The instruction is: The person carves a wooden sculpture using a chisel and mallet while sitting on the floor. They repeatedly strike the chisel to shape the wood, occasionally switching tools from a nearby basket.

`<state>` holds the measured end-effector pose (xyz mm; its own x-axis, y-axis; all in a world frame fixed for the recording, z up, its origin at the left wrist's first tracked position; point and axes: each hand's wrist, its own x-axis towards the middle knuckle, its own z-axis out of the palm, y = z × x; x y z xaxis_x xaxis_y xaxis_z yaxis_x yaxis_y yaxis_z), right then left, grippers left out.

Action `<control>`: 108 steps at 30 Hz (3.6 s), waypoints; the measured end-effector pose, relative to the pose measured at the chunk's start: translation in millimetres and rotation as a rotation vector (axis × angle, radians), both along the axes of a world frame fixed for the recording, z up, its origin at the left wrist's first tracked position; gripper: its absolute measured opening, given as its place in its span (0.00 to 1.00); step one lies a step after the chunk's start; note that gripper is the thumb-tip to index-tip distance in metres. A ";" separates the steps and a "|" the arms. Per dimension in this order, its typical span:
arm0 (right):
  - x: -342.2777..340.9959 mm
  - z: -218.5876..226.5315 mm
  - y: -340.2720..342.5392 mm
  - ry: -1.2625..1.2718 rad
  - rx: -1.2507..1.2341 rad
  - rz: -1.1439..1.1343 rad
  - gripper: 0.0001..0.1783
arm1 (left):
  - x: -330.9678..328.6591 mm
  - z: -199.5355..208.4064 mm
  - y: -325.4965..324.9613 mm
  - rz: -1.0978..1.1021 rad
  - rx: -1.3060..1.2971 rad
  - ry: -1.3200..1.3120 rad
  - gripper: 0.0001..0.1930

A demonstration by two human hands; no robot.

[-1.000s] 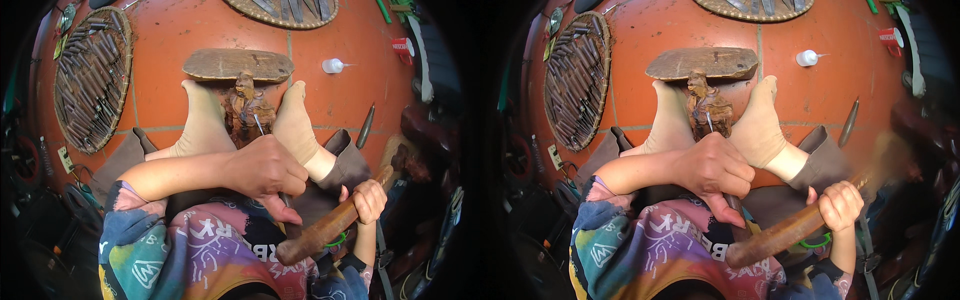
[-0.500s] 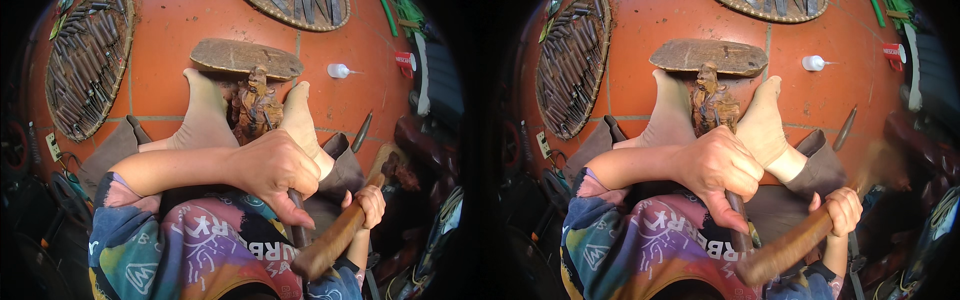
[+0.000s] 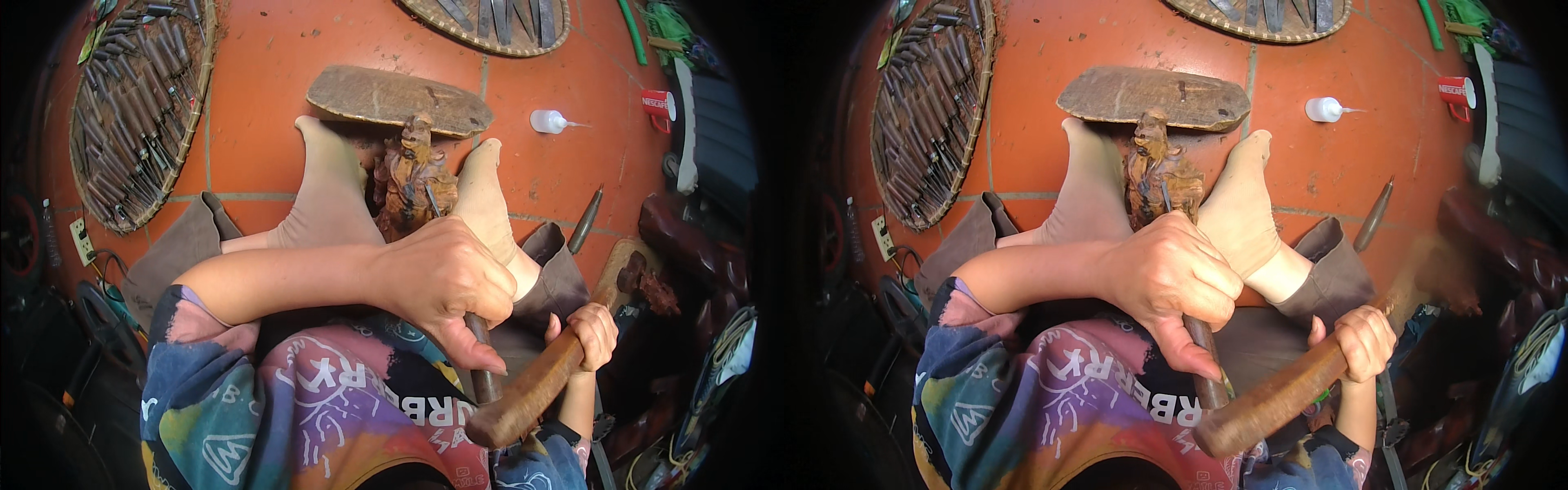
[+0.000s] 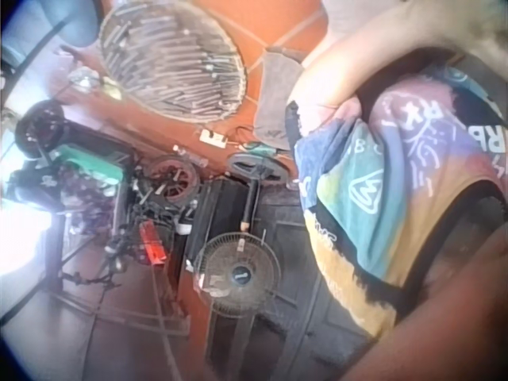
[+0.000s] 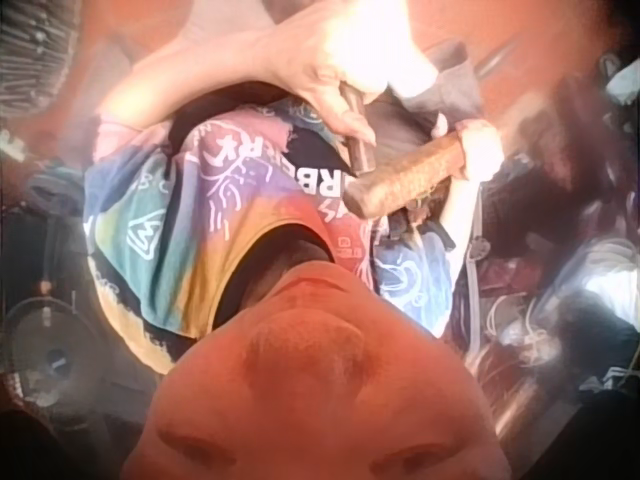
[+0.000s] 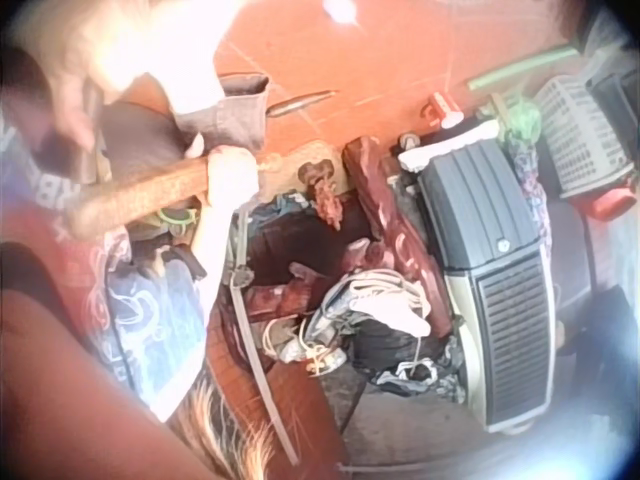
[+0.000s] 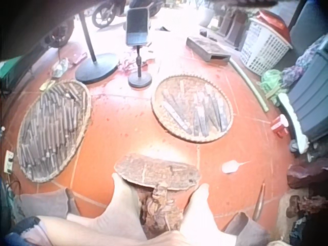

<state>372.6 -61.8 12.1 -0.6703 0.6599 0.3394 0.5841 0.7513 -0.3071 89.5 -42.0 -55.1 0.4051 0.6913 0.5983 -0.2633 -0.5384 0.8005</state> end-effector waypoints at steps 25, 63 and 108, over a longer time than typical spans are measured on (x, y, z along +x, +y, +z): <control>34.6 -53.4 45.1 0.341 -0.315 -0.028 0.14 | 46.7 7.5 12.8 0.562 -0.215 0.001 0.24; -46.3 34.4 -16.5 -0.002 -0.316 0.025 0.15 | -25.0 6.9 -0.6 -0.154 0.044 0.094 0.14; -57.7 78.0 -7.5 -0.245 0.013 0.028 0.15 | -16.4 7.3 1.2 0.034 -0.093 -0.102 0.14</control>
<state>314.9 -69.2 90.1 -0.7514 0.6367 0.1729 0.6192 0.7711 -0.1484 73.0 -40.8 -47.8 0.3208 0.7580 0.5680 -0.3282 -0.4736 0.8173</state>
